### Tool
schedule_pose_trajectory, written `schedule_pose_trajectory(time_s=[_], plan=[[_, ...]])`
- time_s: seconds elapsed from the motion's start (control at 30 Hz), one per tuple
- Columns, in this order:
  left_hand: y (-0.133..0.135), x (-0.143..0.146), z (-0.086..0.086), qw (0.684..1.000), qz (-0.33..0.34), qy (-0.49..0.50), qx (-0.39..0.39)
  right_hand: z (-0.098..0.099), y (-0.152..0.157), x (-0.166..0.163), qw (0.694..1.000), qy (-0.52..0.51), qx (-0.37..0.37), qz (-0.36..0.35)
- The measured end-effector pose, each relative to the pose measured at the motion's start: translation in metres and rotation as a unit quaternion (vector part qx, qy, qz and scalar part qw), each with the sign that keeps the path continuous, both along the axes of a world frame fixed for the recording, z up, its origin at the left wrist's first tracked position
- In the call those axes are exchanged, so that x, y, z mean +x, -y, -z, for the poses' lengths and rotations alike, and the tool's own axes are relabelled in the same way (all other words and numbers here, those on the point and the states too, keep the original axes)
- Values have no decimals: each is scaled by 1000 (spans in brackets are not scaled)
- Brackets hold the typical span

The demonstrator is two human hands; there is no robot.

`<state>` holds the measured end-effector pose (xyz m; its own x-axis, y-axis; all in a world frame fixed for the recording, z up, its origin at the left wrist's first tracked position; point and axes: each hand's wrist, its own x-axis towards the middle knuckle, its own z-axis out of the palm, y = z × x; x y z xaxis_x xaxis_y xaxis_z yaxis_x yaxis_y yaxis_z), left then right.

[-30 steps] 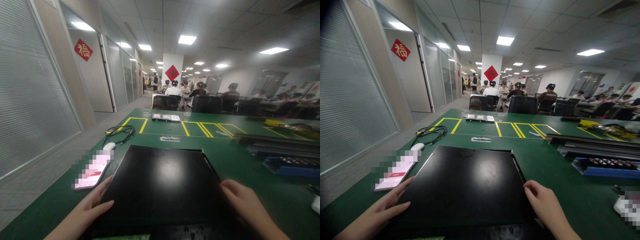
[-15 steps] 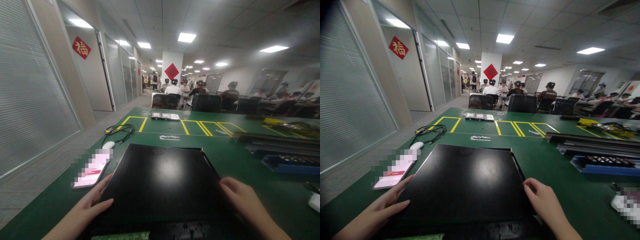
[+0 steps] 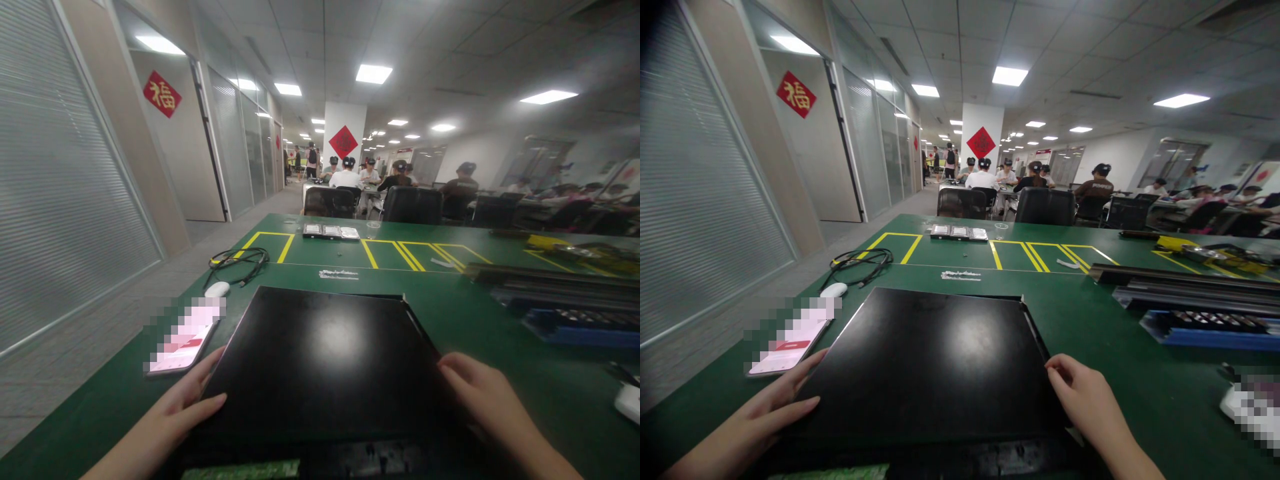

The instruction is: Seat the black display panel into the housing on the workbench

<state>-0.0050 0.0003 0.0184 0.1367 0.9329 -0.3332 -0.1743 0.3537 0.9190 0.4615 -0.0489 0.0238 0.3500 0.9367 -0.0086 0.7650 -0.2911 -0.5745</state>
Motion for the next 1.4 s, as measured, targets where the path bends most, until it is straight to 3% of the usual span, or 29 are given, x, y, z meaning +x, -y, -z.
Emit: schedule_pose_trajectory(time_s=[0.33,1.4], plan=[[-2,6,-7,999,-19,1,-43,2,1,2,1000,-10,-2,3],[2,10,-14,999,-27,13,-39,3,0,0,999,0,31,-12]])
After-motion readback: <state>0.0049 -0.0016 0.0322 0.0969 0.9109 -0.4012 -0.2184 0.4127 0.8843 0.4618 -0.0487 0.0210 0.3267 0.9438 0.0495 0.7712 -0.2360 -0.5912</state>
